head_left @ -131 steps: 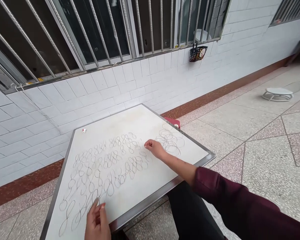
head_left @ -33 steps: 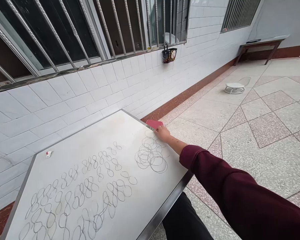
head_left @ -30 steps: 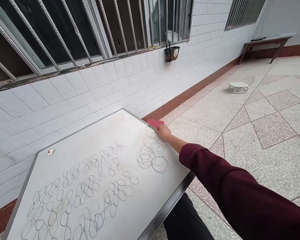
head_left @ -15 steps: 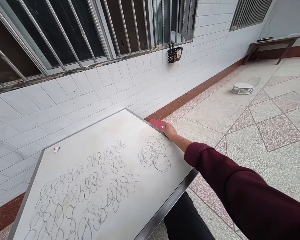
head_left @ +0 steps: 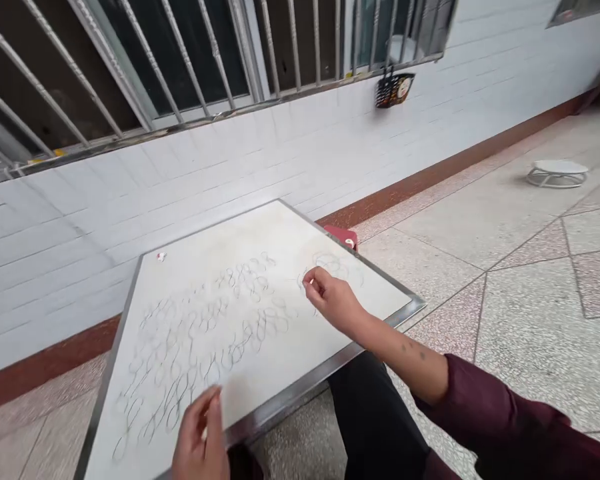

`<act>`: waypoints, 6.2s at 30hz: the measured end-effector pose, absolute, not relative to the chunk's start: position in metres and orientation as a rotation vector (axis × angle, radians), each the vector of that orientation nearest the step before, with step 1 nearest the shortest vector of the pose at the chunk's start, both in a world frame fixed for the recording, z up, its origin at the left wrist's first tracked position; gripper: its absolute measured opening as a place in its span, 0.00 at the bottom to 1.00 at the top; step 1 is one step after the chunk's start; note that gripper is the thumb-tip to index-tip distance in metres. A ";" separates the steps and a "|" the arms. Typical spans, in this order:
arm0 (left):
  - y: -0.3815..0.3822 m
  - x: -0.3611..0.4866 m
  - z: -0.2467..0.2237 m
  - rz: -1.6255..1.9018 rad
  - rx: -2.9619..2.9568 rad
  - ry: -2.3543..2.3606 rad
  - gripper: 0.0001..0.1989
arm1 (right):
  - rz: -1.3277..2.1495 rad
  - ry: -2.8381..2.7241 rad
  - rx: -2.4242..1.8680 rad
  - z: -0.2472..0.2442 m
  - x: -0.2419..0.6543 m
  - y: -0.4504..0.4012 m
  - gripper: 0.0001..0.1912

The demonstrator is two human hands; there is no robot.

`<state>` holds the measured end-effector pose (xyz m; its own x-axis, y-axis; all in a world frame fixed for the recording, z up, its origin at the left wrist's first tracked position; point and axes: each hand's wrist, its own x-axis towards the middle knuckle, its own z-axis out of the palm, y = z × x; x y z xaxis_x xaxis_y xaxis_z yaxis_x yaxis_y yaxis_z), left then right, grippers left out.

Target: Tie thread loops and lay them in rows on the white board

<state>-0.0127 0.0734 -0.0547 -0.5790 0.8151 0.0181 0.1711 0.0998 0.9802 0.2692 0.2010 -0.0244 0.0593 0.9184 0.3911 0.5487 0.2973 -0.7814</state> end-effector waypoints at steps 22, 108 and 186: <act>0.031 0.009 -0.018 1.555 0.380 1.029 0.23 | 0.793 -2.057 -0.866 -0.040 0.186 0.087 0.09; 0.017 0.030 -0.048 1.585 0.901 1.324 0.33 | 0.815 -1.809 -0.740 -0.068 0.170 0.065 0.05; 0.022 0.015 -0.049 1.735 0.643 1.324 0.28 | 1.949 -0.975 -0.614 -0.091 0.175 0.074 0.17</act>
<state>0.0151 0.0224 -0.0494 -0.5157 0.8522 -0.0886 -0.3103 -0.0894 0.9464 0.1749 0.0739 -0.0908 -0.5186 0.8535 -0.0513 -0.4707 -0.3351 -0.8162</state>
